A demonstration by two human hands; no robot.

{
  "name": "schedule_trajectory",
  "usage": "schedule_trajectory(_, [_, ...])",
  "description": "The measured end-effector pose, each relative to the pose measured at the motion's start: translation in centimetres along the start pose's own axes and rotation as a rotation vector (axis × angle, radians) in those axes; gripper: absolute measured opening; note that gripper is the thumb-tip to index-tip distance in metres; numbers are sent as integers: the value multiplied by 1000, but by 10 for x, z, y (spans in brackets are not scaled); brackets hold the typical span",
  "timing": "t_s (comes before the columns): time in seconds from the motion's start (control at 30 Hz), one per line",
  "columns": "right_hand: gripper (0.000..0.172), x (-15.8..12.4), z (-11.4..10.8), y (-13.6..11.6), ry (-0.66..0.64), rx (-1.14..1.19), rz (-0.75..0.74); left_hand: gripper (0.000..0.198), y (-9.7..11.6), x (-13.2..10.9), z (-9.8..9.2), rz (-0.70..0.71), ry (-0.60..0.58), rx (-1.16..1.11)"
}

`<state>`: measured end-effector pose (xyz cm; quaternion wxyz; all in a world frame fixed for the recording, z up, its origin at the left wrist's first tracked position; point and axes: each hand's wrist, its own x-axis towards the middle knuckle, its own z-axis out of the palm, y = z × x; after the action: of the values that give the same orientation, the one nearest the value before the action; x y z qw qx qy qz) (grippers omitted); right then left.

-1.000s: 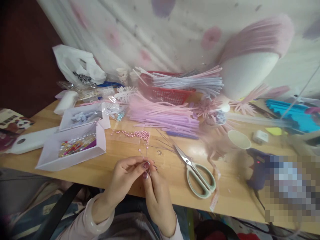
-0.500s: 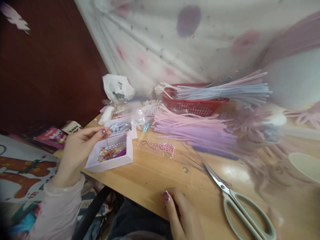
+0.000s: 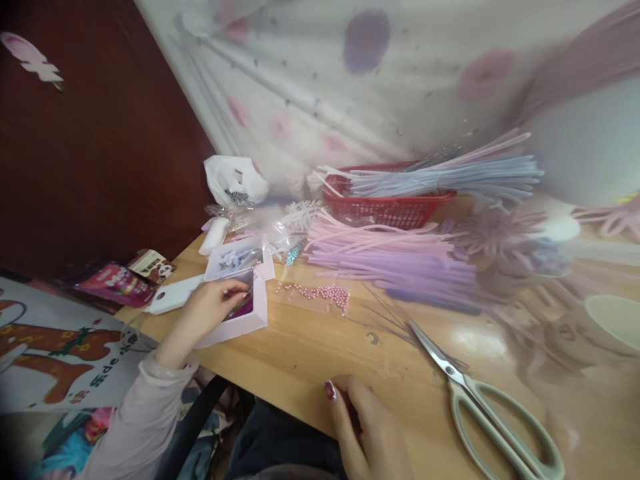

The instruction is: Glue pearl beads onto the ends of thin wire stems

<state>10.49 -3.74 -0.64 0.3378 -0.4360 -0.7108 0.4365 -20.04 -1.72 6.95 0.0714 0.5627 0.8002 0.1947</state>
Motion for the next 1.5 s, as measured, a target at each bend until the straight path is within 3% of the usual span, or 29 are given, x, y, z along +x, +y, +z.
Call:
schedule_trajectory(0.27, [27, 0, -1, 0, -7, 2, -44, 23, -8, -6, -9, -65, -41, -28])
schedule_trajectory(0.4, [23, 2, -2, 5, -30, -15, -102, 27, -12, -11, -24, -81, -84, -42])
schedule_trajectory(0.47, [21, 3, -2, 6, -34, -19, -132, 24, -10, -18, -32, -84, -39, -21])
schedule_trajectory(0.53, [21, 4, 0, 4, -10, -18, -147, 19, 0, -30, -34, -78, 107, 10])
schedule_trajectory(0.6, [21, 3, 2, 1, 26, -9, -164, 18, 19, -45, -26, -28, 296, -17])
schedule_trajectory(0.63, [20, 3, 3, -1, 45, -5, -176, 15, 31, -52, -18, 26, 328, -88])
schedule_trajectory(0.67, [20, 1, 4, -3, 71, -3, -187, 13, 45, -58, -7, 107, 271, -189])
schedule_trajectory(0.77, [16, -6, -3, -6, 217, -43, -224, 9, 86, -64, 32, 371, -58, -395])
schedule_trajectory(0.93, [6, -19, -51, 5, 619, -441, -224, 18, 131, -44, 79, 663, -231, -201])
schedule_trajectory(1.0, [20, -19, -71, 13, 668, -635, -189, 22, 139, -35, 89, 728, -248, -77])
schedule_trajectory(1.13, [38, -17, -89, 31, 575, -892, 6, 28, 151, -24, 104, 756, -222, 76])
schedule_trajectory(1.33, [29, -17, -88, 34, 537, -603, 1, 16, 158, -12, 118, 746, -214, 98])
schedule_trajectory(1.5, [30, -21, -95, 31, 723, -460, 3, 19, 153, -13, 117, 769, -213, 92])
